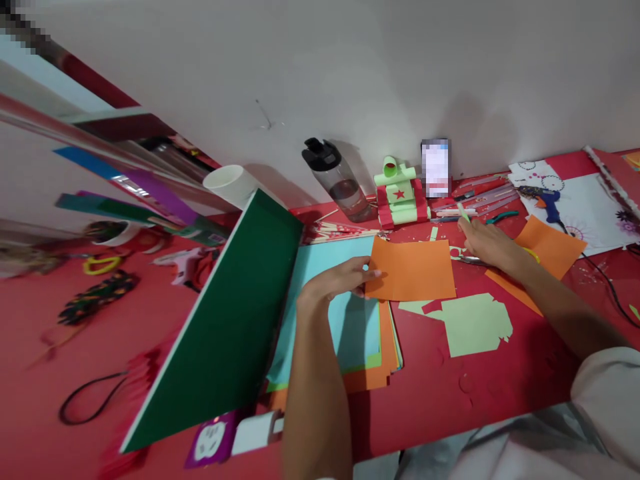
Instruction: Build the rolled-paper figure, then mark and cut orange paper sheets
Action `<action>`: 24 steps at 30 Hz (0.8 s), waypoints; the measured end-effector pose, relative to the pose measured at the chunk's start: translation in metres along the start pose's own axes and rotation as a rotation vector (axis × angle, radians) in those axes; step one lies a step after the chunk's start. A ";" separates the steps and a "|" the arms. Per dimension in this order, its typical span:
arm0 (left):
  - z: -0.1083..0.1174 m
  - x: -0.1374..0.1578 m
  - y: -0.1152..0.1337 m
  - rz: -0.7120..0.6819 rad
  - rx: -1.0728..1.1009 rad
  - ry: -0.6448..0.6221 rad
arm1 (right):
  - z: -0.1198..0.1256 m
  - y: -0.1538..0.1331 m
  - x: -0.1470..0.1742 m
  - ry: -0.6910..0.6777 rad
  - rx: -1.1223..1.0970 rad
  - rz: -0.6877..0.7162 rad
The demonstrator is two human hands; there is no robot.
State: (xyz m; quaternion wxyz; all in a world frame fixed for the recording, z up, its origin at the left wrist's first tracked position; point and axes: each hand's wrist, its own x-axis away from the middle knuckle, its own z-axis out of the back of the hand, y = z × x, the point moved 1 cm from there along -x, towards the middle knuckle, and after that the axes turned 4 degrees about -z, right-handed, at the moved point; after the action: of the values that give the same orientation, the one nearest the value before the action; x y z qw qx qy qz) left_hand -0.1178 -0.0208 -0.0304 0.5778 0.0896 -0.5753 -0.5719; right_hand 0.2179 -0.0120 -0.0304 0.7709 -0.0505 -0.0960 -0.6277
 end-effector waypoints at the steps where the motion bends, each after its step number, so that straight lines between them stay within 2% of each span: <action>1: -0.001 -0.001 0.001 0.014 -0.018 0.004 | 0.001 0.001 -0.001 0.001 -0.018 0.012; 7: 0.006 -0.006 -0.006 0.009 -0.081 0.082 | 0.003 0.002 -0.001 -0.084 -0.047 0.237; 12: 0.011 -0.007 -0.014 0.000 -0.065 0.126 | -0.002 -0.002 -0.001 -0.155 -0.043 0.303; 18: 0.013 -0.005 -0.011 -0.052 -0.004 0.155 | 0.002 -0.001 -0.002 -0.171 -0.077 0.230; 24: 0.008 -0.002 -0.002 -0.150 0.076 0.099 | 0.006 0.029 -0.005 -0.169 -0.196 0.166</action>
State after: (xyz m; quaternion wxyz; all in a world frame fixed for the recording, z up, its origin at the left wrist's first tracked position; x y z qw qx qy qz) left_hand -0.1241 -0.0154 -0.0303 0.5574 0.1825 -0.5591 -0.5860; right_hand 0.2449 0.0003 -0.0247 0.8008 -0.1858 -0.0943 -0.5615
